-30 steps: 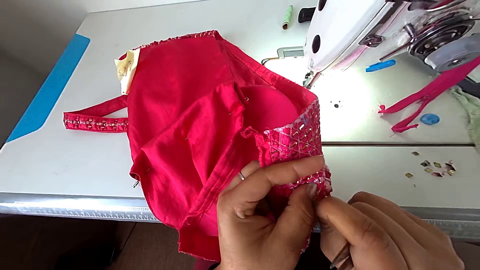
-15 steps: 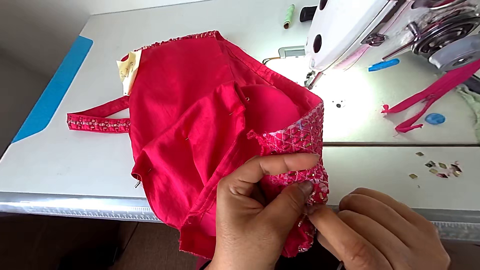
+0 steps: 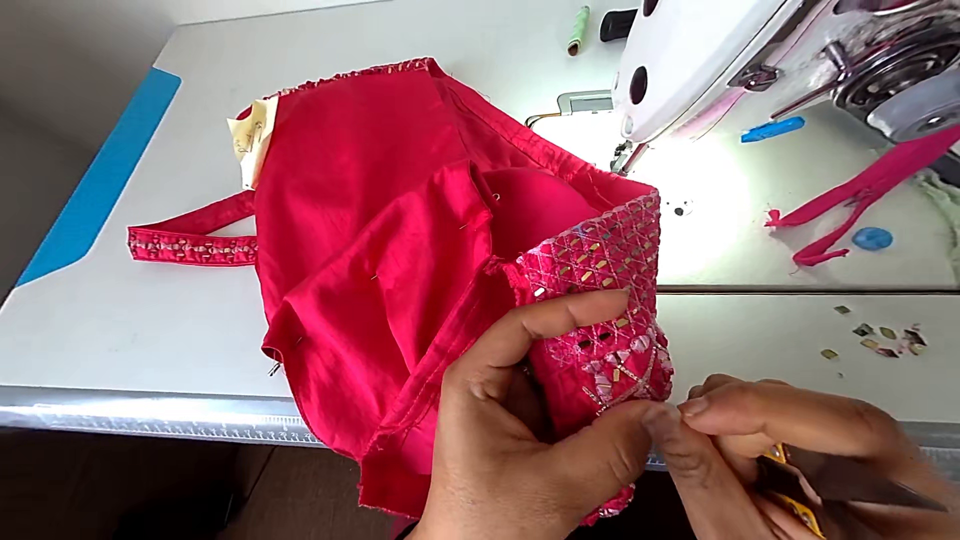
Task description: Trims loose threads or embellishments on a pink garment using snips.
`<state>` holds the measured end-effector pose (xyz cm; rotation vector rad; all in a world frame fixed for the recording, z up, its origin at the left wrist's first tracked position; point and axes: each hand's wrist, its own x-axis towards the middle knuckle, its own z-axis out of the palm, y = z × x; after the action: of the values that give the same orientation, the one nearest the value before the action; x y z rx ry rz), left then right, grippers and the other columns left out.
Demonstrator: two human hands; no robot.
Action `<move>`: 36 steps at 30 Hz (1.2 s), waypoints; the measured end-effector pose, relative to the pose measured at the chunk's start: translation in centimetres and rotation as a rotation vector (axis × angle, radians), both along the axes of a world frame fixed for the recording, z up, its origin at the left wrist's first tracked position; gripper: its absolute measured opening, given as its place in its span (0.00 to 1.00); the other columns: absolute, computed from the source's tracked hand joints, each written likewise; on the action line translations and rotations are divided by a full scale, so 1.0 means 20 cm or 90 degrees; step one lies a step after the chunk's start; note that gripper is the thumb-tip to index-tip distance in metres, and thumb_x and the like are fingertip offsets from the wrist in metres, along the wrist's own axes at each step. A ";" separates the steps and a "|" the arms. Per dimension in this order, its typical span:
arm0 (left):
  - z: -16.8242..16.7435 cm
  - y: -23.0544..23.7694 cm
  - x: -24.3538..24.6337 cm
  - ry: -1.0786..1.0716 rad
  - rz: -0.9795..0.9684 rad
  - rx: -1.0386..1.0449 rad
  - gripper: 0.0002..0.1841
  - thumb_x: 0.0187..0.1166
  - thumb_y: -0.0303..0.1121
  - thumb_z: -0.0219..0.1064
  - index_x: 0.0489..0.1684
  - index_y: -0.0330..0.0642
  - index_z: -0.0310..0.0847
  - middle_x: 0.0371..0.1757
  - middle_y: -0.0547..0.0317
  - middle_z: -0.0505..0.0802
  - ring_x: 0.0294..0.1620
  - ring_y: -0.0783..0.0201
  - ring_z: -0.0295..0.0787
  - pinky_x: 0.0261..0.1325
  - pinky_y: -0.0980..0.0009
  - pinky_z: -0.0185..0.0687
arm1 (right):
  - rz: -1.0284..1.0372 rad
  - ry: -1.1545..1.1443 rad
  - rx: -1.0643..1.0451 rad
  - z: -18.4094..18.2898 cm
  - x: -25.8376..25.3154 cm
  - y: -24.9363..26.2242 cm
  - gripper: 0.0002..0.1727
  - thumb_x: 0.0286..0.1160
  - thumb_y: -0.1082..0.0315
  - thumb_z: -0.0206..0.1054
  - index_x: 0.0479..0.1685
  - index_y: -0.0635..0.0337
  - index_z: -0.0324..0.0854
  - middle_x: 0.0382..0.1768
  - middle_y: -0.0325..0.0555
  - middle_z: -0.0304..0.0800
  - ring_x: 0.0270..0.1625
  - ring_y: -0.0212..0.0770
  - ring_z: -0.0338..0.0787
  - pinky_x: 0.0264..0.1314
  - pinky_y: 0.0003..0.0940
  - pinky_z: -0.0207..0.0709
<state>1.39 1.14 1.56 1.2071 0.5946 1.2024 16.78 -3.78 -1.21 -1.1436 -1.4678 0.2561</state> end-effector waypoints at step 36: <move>0.00 0.02 0.01 -0.008 0.033 -0.056 0.15 0.69 0.16 0.73 0.52 0.40 0.87 0.41 0.52 0.93 0.36 0.69 0.93 0.39 0.74 0.93 | -0.095 -0.403 0.113 0.06 -0.02 0.00 0.05 0.86 0.67 0.57 0.44 0.55 0.77 0.22 0.39 0.70 0.24 0.37 0.66 0.29 0.28 0.58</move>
<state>1.52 1.51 1.57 1.1145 0.6658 1.2142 16.29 -3.78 -0.06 -1.2398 -1.8921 -0.3706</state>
